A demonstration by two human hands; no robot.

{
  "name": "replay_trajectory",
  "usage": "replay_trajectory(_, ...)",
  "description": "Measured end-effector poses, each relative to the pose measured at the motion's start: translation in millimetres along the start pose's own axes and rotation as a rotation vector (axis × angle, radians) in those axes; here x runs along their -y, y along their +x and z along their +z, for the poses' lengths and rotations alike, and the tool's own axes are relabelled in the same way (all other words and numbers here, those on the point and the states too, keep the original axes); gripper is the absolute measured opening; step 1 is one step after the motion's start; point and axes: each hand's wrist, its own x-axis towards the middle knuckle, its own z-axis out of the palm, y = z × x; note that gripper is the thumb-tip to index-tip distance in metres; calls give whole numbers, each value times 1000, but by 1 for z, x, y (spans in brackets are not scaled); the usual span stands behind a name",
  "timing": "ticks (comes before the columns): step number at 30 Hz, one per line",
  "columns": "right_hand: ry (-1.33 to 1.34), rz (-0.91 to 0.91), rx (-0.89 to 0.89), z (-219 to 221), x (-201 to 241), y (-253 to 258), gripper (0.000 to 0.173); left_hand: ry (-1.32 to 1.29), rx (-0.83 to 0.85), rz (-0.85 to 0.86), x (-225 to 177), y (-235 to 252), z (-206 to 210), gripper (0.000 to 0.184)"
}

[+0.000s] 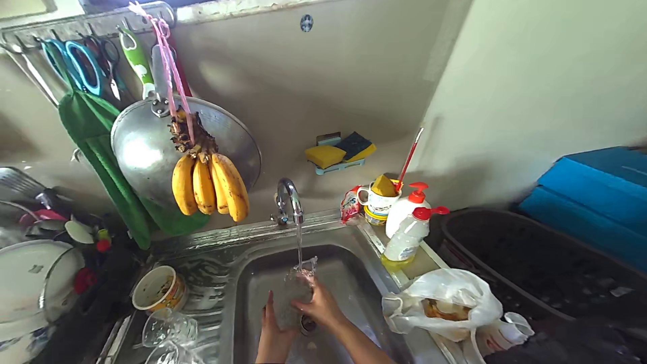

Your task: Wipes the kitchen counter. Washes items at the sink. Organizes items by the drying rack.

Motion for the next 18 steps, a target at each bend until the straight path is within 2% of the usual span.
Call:
replay_trajectory(2, 12, -11, 8, -6, 4, 8, 87, -2, -30, 31, -3, 0, -6, 97)
replay_trajectory(4, -118, 36, 126, -13, 11, 8, 86, -33, -37, 22, -1, -3, -8, 87)
replay_trajectory(7, -41, 13, 176, -17, 11, 16, 85, -29, -45, 4, -2, -5, -13, 80)
replay_trajectory(8, -53, 32, 217, -19, 13, 17, 86, -3, -49, 9, -3, -8, -14, 78)
replay_trajectory(11, 132, 92, 185, -24, 9, 17, 82, 124, -42, 83, -12, -22, -20, 73)
replay_trajectory(13, 79, 45, 251, -29, 13, 18, 80, 330, -77, 176, -29, -44, -34, 65)
replay_trajectory(14, 130, 30, 249, -29, 12, 15, 77, 455, -142, 249, -37, -62, -45, 57)
replay_trajectory(16, 171, 49, 254, -33, 16, 14, 79, 700, -441, 440, -48, -101, -78, 40)
replay_trajectory(18, 78, -1, 272, -36, 19, 18, 85, 853, -718, 446, -47, -144, -123, 38)
